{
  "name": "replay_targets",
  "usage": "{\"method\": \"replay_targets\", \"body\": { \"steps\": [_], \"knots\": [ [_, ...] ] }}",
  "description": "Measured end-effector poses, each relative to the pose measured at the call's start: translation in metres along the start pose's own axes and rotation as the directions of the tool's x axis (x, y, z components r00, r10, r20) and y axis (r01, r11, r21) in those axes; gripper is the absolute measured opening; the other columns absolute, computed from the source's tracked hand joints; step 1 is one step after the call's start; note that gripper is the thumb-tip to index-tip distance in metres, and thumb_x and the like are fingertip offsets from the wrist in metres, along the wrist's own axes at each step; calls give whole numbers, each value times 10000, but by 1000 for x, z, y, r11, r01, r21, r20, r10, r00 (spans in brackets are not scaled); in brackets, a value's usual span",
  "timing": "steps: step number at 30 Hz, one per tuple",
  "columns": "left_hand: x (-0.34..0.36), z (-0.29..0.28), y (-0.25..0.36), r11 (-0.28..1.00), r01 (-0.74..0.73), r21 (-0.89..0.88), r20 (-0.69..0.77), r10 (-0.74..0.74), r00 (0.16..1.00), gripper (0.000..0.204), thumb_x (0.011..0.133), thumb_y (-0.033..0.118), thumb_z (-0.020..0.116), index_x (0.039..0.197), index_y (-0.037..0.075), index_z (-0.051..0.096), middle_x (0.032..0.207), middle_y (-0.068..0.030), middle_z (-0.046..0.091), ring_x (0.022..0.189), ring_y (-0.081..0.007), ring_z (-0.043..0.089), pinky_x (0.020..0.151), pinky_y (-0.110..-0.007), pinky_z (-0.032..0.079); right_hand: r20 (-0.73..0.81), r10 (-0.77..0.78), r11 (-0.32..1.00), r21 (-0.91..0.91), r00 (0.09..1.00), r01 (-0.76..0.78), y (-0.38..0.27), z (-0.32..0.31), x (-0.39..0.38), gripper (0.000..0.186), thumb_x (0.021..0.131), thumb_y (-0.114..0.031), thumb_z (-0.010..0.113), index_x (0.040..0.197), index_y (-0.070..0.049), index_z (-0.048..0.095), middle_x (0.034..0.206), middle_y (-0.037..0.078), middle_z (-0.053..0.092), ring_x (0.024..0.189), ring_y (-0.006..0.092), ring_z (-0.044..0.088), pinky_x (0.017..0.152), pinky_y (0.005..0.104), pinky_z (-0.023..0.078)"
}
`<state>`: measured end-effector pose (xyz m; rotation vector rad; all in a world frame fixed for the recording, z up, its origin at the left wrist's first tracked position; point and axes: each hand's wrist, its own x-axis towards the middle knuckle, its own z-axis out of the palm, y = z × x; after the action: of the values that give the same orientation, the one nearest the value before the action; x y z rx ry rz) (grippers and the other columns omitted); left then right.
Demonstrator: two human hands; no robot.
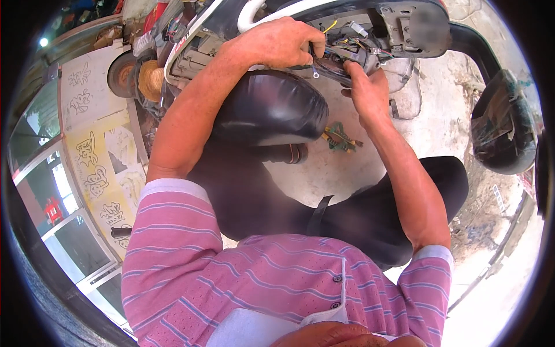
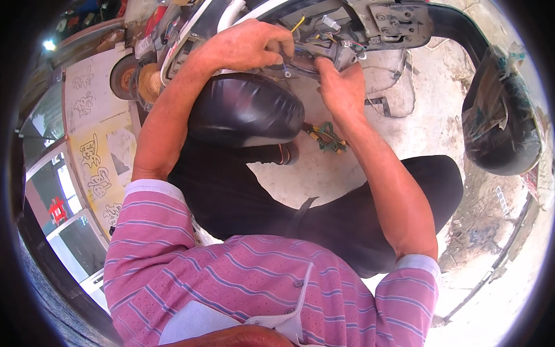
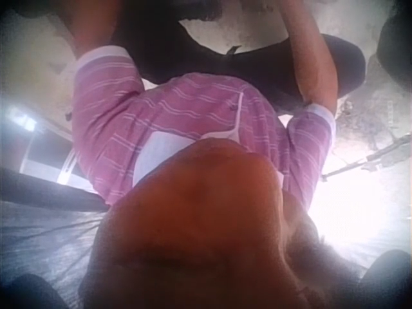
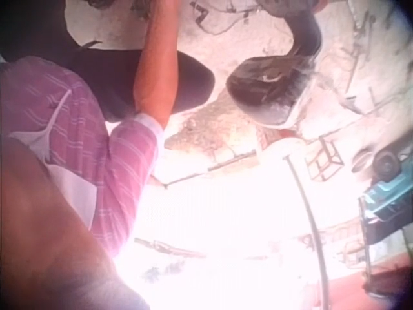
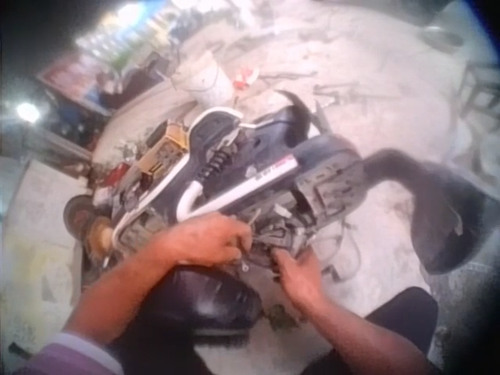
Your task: The person works on the internal components of an electric scooter using a screwdriver and their hands. They are seen manipulating wires and various parts near the seat area and rear wheel.
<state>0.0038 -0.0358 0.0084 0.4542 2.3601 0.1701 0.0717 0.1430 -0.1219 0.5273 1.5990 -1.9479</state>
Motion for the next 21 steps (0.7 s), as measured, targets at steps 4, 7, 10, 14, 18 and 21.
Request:
{"method": "replay_targets", "body": {
  "steps": [4,7,10,14,18,21],
  "knots": [
    [-1,2,-4,999,10,-44,-14,-10,1000,236,862,142,672,1088,113,736,881,-121,747,824,-287,708,759,-410,548,-36,-8,999,34,999,10,-2,1,-2,626,839,-355,731,1125,177,566,996,207,684,838,230,696,689,363,587],
    [0,6,-11,994,-108,-17,-109,106,988,230,867,138,657,1079,100,738,873,-120,745,820,-290,705,760,-408,548,-42,-4,1000,14,999,5,1,2,0,614,842,-350,731,1115,176,571,986,197,686,850,233,696,709,364,597],
    [4,6,-7,985,-160,-59,-154,150,977,198,865,131,643,1035,78,730,842,-117,737,805,-313,696,757,-416,547,6,-1,1000,-7,1000,1,0,-1,-1,540,908,-349,713,1112,127,559,1033,157,672,907,195,679,696,344,602],
    [17,6,7,961,-278,9,-199,274,941,161,857,113,663,1004,58,697,931,-126,671,869,-323,663,809,-414,535,39,-15,1000,23,999,14,6,-2,4,515,920,-334,700,1148,106,563,1053,145,674,913,192,677,705,350,600],
    [22,15,7,907,-355,225,-230,403,886,162,842,117,670,994,61,672,967,-116,611,891,-356,647,807,-457,530,29,-24,999,39,999,23,11,0,5,481,931,-317,691,1193,70,577,1083,120,679,929,184,674,720,347,596],
    [22,14,13,917,-308,255,-171,357,918,171,838,119,673,998,60,660,989,-112,613,913,-364,651,803,-477,533,35,-30,998,62,999,28,13,-1,7,462,938,-302,689,1200,63,582,1093,110,679,943,175,670,727,339,597]
  ]
}}
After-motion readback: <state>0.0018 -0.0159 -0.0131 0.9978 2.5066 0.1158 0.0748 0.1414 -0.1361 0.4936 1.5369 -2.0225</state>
